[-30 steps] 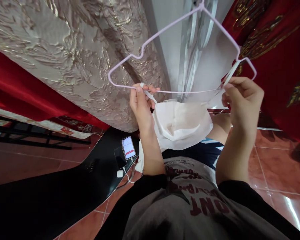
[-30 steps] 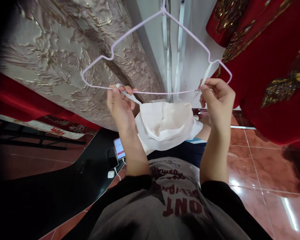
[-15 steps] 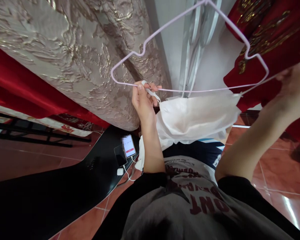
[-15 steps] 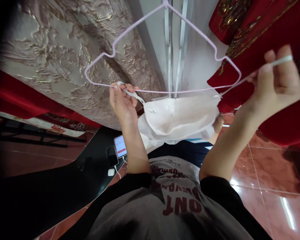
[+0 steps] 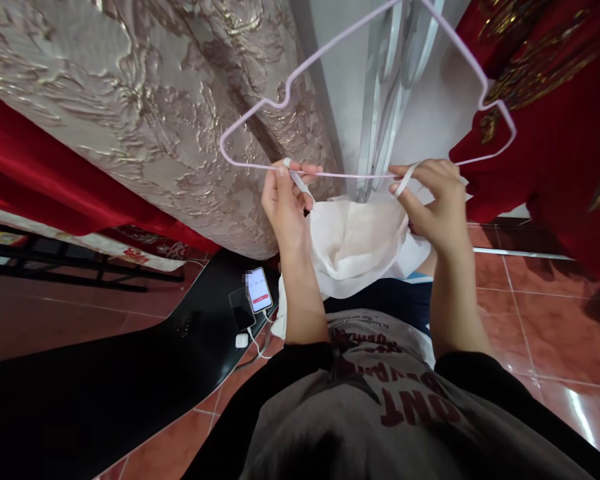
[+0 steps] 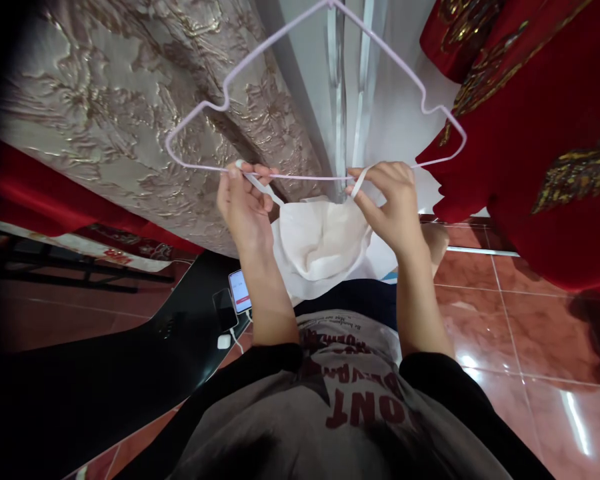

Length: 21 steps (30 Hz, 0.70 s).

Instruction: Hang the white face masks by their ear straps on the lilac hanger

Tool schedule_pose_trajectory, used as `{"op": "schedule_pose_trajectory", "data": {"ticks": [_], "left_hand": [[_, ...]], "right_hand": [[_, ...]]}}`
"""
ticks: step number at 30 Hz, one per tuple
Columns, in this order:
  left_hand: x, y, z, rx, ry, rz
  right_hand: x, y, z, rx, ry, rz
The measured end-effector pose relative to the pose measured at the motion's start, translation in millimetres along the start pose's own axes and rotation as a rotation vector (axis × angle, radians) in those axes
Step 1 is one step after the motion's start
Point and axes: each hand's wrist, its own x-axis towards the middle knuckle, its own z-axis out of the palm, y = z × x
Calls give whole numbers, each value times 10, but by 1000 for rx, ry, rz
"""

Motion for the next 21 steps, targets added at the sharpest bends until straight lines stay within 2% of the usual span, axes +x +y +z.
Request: {"op": "schedule_pose_trajectory", "data": {"ticks": [3,6,9,12,14,16,19,21], "left_hand": [[63,91,-160,-1,89,18],[147,231,-372,60,222,117],[234,375,-501,182,245,231],[334,487,-484,254,143,312],[419,559,-409,284,-14,316],[517,645,-302,348,-157,232],[665,791,-110,474,-267,65],[749,864,0,571,-361,98]], "right_hand": [[-63,-13,64,-43,1,13],[-80,11,16,-49,35,26],[-54,50,-66,-29,35,-3],[-41,77,-94,-13,50,-32],[-52,71,-81,-24,58,-32],[-70,52,-62,-50,50,-21],[-91,25,-50,-79,48,-3],[-101,14,-54,-77,65,-4]]}}
